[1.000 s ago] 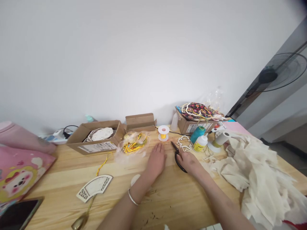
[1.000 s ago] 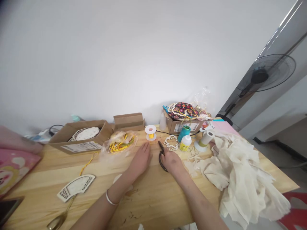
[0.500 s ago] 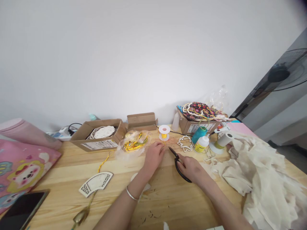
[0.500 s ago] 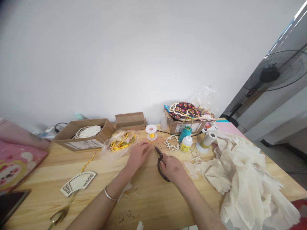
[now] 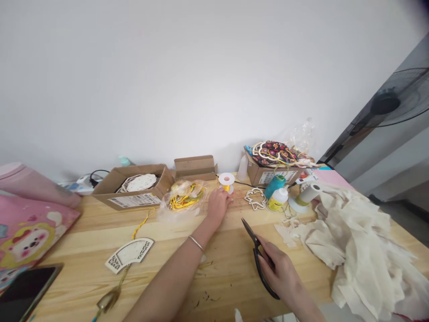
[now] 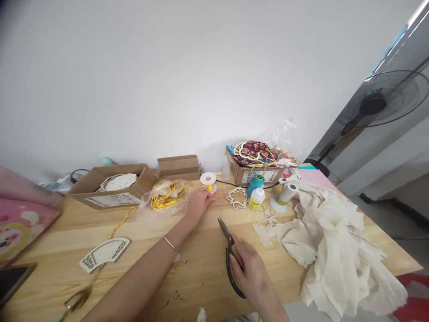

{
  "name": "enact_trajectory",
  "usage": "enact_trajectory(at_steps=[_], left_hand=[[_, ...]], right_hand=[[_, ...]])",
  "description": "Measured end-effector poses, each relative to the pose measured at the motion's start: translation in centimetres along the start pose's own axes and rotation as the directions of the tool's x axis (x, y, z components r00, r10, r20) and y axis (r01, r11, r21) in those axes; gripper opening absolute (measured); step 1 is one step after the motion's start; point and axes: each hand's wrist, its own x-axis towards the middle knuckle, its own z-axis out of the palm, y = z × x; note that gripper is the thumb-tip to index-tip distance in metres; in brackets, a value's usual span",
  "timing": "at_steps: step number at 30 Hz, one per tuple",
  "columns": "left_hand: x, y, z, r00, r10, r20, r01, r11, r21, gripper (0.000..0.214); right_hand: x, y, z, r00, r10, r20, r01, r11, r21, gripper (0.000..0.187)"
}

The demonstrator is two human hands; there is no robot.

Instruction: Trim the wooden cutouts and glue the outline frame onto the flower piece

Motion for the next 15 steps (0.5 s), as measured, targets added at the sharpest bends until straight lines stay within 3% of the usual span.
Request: enact_trajectory(at_steps=[6,10,15], left_hand=[[-1.1,0.3,-0.5,0.992,0.098,0.080,-0.097,0.995,-0.015,0.013],[-2.7,0.5,-0.9,0.997,0.053,0.059,-0.051,0.998,-0.034,0.018],[-1.6,0.9,-0.9,0.996,0.054,0.075,-0.054,0.998,-0.012,0.015]], right_hand=[[-1.1,0.5,0.3,0.996,0.000,-0.090,0.002,1.000,0.022,0.041],[-1.5,1.3,0.2,0.977,0.025,-0.212,-0.008,0.997,0.081,0.041],[-1.4,1.9,0.1,0.956,0.100,-0.275,-0.057,0.986,0.157,0.041]])
